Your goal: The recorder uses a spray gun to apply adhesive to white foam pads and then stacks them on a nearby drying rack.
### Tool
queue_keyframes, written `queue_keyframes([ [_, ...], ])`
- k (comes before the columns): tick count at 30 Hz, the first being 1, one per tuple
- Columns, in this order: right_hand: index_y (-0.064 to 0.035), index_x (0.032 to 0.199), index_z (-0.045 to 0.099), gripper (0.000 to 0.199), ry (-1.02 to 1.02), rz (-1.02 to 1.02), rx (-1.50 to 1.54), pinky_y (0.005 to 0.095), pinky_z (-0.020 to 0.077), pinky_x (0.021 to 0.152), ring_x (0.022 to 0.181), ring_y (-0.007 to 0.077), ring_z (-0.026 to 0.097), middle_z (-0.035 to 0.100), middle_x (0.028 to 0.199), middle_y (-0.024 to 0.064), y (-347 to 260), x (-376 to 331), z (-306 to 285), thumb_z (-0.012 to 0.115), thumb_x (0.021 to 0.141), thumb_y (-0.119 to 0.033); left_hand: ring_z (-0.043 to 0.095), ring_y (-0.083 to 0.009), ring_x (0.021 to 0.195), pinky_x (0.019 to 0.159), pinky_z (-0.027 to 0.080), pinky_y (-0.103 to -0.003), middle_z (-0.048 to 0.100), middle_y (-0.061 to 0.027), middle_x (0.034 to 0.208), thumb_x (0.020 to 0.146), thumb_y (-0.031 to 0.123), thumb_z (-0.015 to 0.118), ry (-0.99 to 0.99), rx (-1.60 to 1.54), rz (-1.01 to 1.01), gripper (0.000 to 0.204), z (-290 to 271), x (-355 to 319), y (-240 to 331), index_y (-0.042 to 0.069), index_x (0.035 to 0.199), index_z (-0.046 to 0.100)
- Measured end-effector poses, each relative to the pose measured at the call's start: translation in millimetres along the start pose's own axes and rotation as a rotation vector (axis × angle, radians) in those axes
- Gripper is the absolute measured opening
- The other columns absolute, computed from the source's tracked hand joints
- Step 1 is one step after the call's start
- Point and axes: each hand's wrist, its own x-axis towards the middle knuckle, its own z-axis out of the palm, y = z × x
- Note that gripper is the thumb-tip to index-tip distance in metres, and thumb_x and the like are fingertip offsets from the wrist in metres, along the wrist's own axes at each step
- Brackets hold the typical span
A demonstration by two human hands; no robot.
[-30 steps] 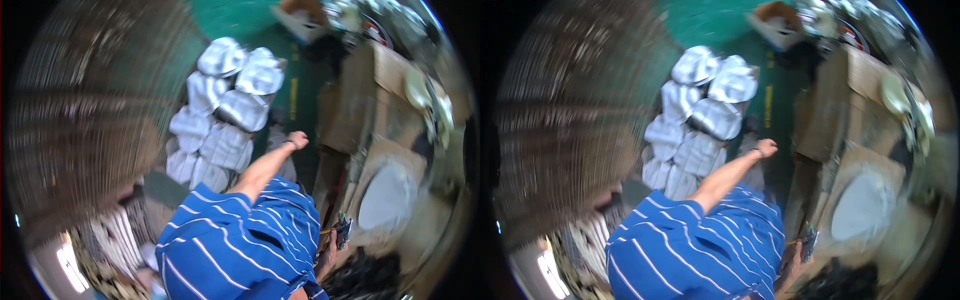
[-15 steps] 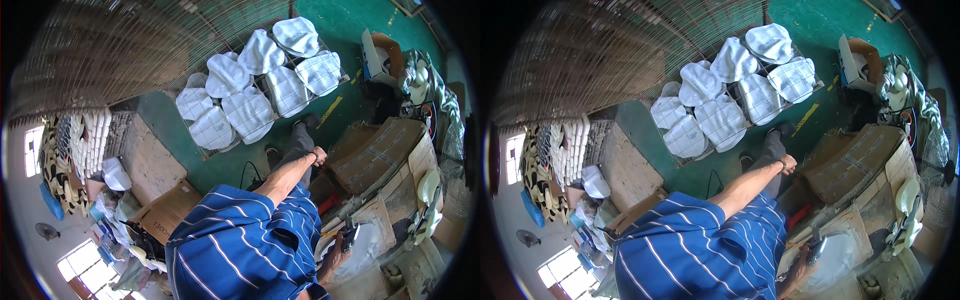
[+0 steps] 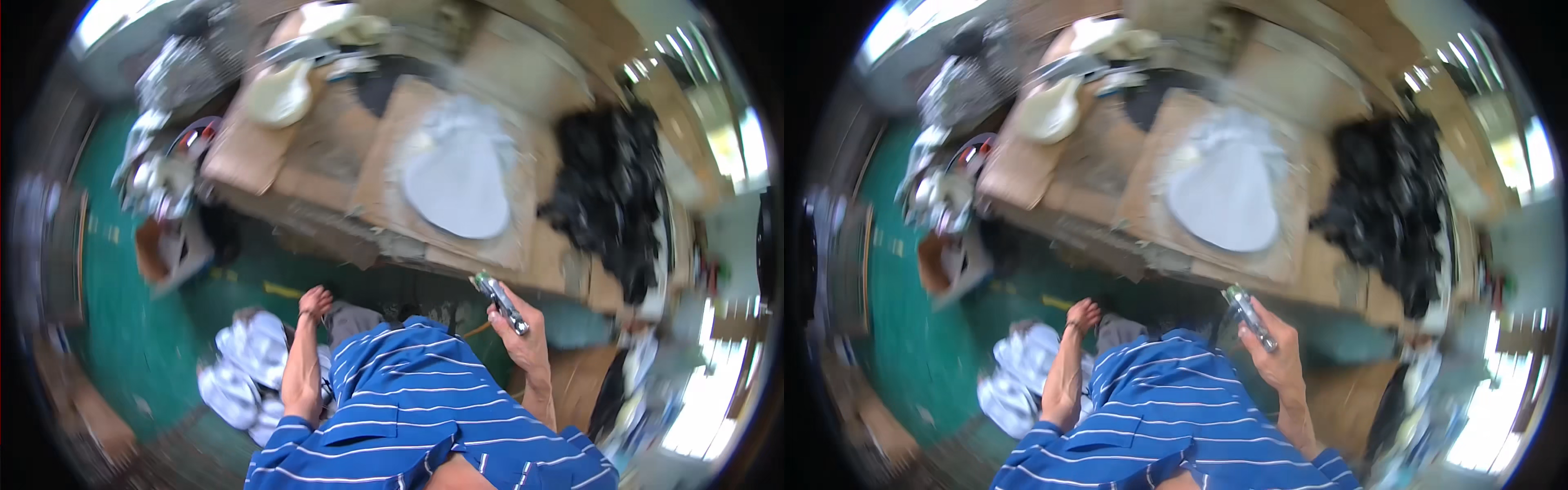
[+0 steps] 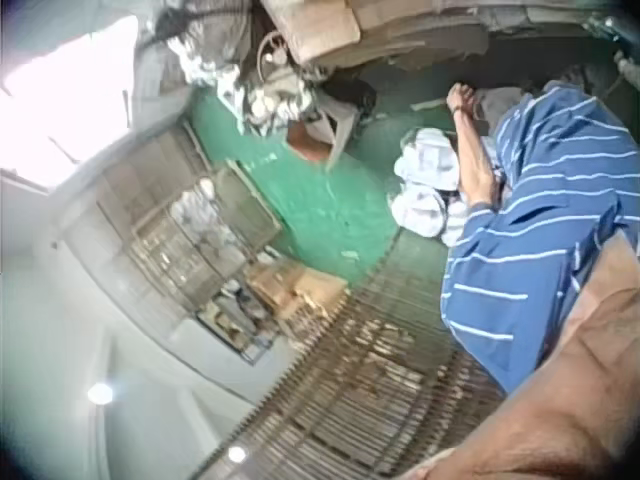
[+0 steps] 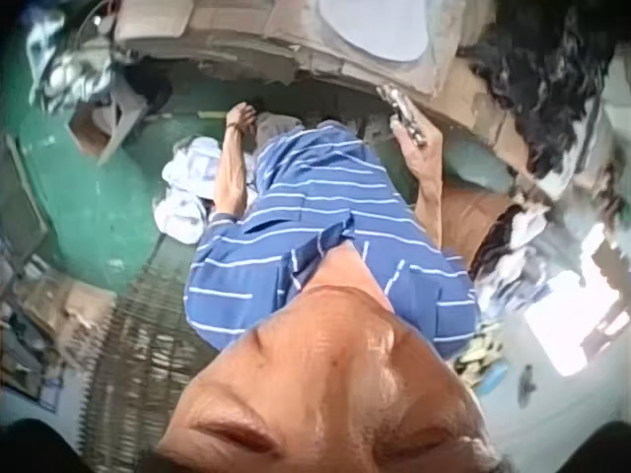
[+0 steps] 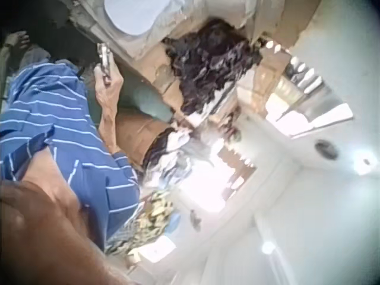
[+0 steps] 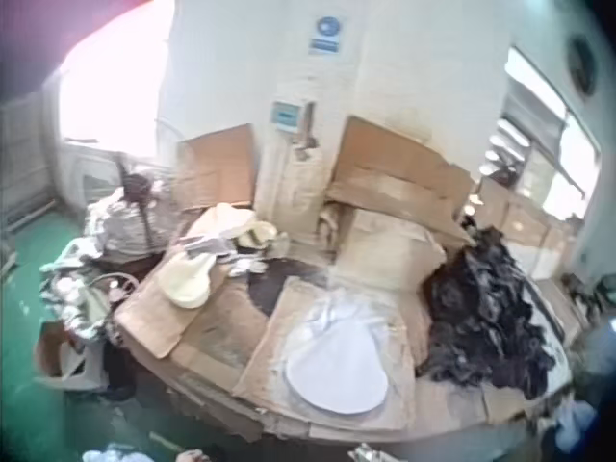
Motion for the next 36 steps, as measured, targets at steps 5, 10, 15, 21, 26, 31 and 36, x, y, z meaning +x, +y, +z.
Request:
queue_keyframes([
  [5,0.0053,0.134,0.061,0.045,0.431,-0.013,0.036,0.0301,0.0549,0.078,0.084,0.0168,0.068,0.073,0.101,0.0142,-24,-22,-23,0.072,0.091,-0.002,0.056,-0.0176,0.062,0.05,0.045,-0.036,0.058,-0.0037,0.075,0.095,0.012,0.062,-0.139,0.201,-0.233,0.004,-94,31,50,0.01,0.097,0.059],
  [10,0.0042,0.134,0.061,0.047,0.438,0.101,0.009,0.0309,0.0549,0.078,0.085,0.0197,0.07,0.073,0.102,0.0169,-20,-64,-29,0.073,0.089,-0.001,0.063,-0.0185,0.066,0.053,0.051,-0.034,0.062,-0.0069,0.079,0.095,0.011,0.06,0.285,0.669,-0.059,0.008,-36,-2,52,0.007,0.102,0.063],
  [15,0.0015,0.132,0.064,0.051,0.269,0.112,-0.041,0.0361,0.0555,0.076,0.087,0.0338,0.072,0.072,0.104,0.0222,-19,-78,-30,0.078,0.083,-0.002,0.07,-0.0213,0.076,0.065,0.059,-0.04,0.07,-0.0075,0.089,0.096,0.019,0.063,0.148,0.813,-0.03,0.03,20,-25,45,0.008,0.124,0.064],
  [21,0.0024,0.133,0.062,0.051,0.532,-0.011,-0.011,0.0351,0.0552,0.076,0.087,0.0323,0.072,0.072,0.104,0.0213,-9,-59,-48,0.077,0.084,-0.002,0.073,-0.0211,0.078,0.068,0.059,-0.042,0.074,-0.0075,0.093,0.093,0.021,0.065,0.036,0.978,-0.028,0.031,40,-28,23,0.01,0.122,0.068],
  [26,0.0005,0.133,0.063,0.053,0.433,-0.006,-0.025,0.036,0.0546,0.073,0.083,0.0319,0.072,0.071,0.099,0.0205,-1,-75,-56,0.078,0.082,0.0,0.073,-0.02,0.078,0.067,0.059,-0.041,0.075,-0.0079,0.09,0.091,0.02,0.068,0.088,0.953,-0.064,0.03,28,-36,19,0.01,0.118,0.07],
  [31,0.0,0.134,0.062,0.058,0.254,-0.029,-0.019,0.0381,0.0547,0.071,0.08,0.0353,0.071,0.07,0.096,0.0199,1,-75,-73,0.078,0.078,0.004,0.074,-0.0249,0.084,0.071,0.06,-0.046,0.075,-0.0107,0.096,0.089,0.015,0.069,-0.075,1.237,0.091,0.032,-68,-11,28,0.007,0.12,0.069],
  [36,0.0032,0.133,0.062,0.051,0.525,0.049,-0.046,0.0358,0.0541,0.075,0.084,0.031,0.07,0.071,0.104,0.0209,6,-74,-78,0.076,0.085,-0.002,0.074,-0.0268,0.086,0.072,0.06,-0.047,0.074,-0.0116,0.097,0.09,0.015,0.068,0.154,0.961,-0.124,0.031,24,-31,21,0.005,0.12,0.068],
])
